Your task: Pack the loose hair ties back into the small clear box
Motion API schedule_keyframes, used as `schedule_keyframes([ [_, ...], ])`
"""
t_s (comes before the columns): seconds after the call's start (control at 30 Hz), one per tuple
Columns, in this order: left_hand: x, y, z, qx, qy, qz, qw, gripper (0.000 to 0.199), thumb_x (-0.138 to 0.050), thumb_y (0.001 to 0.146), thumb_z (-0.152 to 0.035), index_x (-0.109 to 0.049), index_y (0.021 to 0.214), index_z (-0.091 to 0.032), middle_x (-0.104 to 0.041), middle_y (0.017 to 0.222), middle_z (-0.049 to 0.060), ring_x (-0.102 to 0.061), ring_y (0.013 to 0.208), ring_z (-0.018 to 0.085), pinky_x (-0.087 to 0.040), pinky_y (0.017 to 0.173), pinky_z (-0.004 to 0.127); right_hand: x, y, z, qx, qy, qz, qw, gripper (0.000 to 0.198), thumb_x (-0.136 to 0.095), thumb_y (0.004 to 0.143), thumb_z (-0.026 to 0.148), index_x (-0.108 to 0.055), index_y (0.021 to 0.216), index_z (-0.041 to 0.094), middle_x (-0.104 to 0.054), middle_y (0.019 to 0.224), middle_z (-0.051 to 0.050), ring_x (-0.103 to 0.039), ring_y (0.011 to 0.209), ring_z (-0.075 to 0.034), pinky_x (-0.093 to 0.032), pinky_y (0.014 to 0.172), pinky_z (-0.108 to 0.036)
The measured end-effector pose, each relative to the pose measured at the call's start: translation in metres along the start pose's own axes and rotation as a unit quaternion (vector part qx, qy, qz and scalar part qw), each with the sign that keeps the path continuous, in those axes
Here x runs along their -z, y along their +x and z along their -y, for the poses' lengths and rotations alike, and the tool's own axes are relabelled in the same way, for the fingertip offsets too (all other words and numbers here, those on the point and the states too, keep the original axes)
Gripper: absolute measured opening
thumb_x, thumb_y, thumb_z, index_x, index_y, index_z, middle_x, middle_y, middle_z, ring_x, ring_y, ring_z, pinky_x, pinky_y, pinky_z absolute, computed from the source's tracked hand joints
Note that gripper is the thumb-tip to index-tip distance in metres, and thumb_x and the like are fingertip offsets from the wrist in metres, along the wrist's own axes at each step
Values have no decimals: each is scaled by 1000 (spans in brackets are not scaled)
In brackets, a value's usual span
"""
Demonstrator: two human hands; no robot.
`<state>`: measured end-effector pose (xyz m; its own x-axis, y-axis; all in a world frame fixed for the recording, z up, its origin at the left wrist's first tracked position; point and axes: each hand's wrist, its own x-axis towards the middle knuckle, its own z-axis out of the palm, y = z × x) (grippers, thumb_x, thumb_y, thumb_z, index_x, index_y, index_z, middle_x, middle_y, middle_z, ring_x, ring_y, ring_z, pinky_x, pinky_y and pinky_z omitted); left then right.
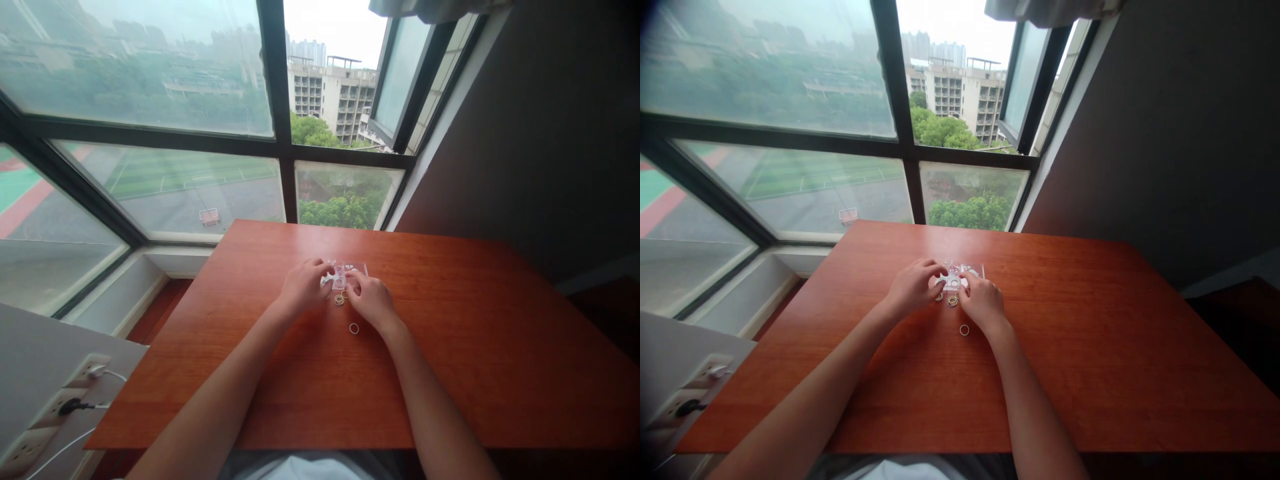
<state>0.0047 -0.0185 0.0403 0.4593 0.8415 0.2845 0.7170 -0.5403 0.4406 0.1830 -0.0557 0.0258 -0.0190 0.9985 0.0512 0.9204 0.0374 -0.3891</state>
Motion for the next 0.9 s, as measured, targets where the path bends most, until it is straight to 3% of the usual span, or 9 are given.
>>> schedule_keyframes([
  [0.1, -6, 3, -11, -47, 96, 26, 994, 15, -60, 78, -21, -69, 90, -22, -60, 99, 9, -53, 93, 24, -43, 79, 34, -1, 0, -1, -3, -4, -1, 1000, 31, -50, 88, 30, -62, 116, 28, -71, 88, -3, -63, 79, -19, -36, 65, -25],
  [0.23, -17, 7, -18, -54, 144, 50, 987, 15, -58, 80, -23, -68, 91, -21, -57, 102, 11, -51, 95, 26, -41, 80, 37, -1, 1, -3, 6, -3, -6, 1000, 27, -49, 89, 30, -64, 111, 28, -71, 90, -3, -62, 80, -19, -36, 66, -26],
  [0.43, -21, 9, -16, -45, 152, 81, 984, 21, -56, 82, -21, -68, 99, -22, -57, 103, 11, -51, 98, 26, -40, 80, 37, -1, 0, -1, 32, 7, -12, 999, 26, -49, 90, 31, -64, 111, 31, -70, 88, -1, -62, 80, -18, -37, 66, -26],
  [0.73, -22, 13, -17, -42, 181, 95, 978, 15, -56, 81, -22, -67, 91, -17, -59, 103, 13, -53, 98, 28, -43, 78, 38, -5, 0, 2, 32, -8, -15, 999, 26, -51, 91, 31, -64, 113, 32, -71, 99, 0, -63, 88, -19, -40, 70, -26],
  [0.9, -23, 14, -12, -27, 148, 88, 985, 12, -56, 81, -19, -66, 86, -16, -60, 97, 12, -55, 93, 26, -45, 81, 36, -4, -1, 3, 34, -10, -17, 999, 23, -51, 91, 30, -66, 108, 32, -71, 101, 0, -63, 89, -18, -41, 71, -25],
])
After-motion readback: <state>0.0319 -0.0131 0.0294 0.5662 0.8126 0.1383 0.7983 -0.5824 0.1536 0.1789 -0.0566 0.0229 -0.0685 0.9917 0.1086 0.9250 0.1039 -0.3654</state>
